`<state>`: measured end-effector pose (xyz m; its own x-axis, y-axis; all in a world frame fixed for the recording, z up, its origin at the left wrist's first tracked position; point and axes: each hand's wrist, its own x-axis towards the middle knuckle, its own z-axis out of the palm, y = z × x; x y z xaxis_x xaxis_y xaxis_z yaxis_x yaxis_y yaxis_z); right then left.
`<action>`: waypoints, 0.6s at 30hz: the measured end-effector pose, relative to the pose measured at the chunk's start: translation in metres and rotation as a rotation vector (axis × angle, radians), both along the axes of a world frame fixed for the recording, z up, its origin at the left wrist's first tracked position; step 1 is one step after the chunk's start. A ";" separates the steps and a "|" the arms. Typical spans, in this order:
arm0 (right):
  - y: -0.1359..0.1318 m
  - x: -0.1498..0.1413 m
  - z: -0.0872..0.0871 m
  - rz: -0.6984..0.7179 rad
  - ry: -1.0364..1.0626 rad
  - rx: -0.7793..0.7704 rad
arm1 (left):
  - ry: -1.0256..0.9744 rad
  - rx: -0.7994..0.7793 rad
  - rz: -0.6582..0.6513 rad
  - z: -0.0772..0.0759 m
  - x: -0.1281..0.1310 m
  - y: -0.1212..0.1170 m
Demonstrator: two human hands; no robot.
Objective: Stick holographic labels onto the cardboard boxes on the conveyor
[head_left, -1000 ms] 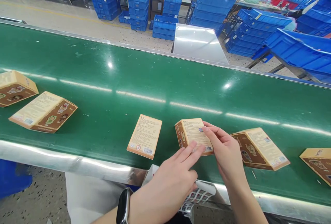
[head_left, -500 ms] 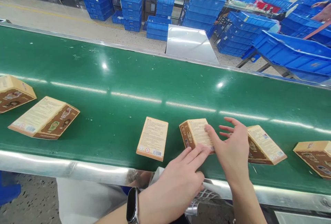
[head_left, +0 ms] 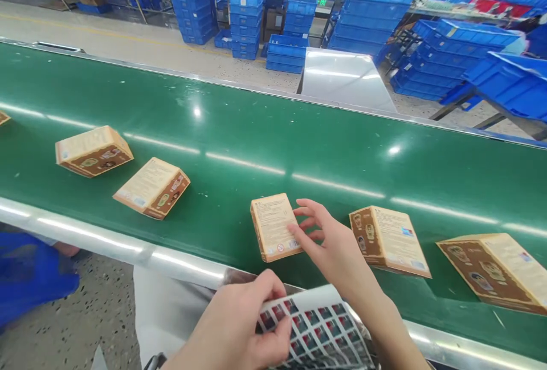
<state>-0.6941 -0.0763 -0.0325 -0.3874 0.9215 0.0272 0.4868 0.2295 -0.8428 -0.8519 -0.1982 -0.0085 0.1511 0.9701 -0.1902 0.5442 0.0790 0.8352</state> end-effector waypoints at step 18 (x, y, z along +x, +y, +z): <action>-0.033 0.012 0.054 0.681 -0.348 0.478 | 0.005 -0.224 -0.056 0.003 -0.024 0.011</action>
<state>-0.6822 -0.1094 0.0215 -0.9031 0.4100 0.1278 0.3272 0.8497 -0.4135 -0.8760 -0.1873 -0.0056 0.2024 0.8937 -0.4004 0.5572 0.2312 0.7976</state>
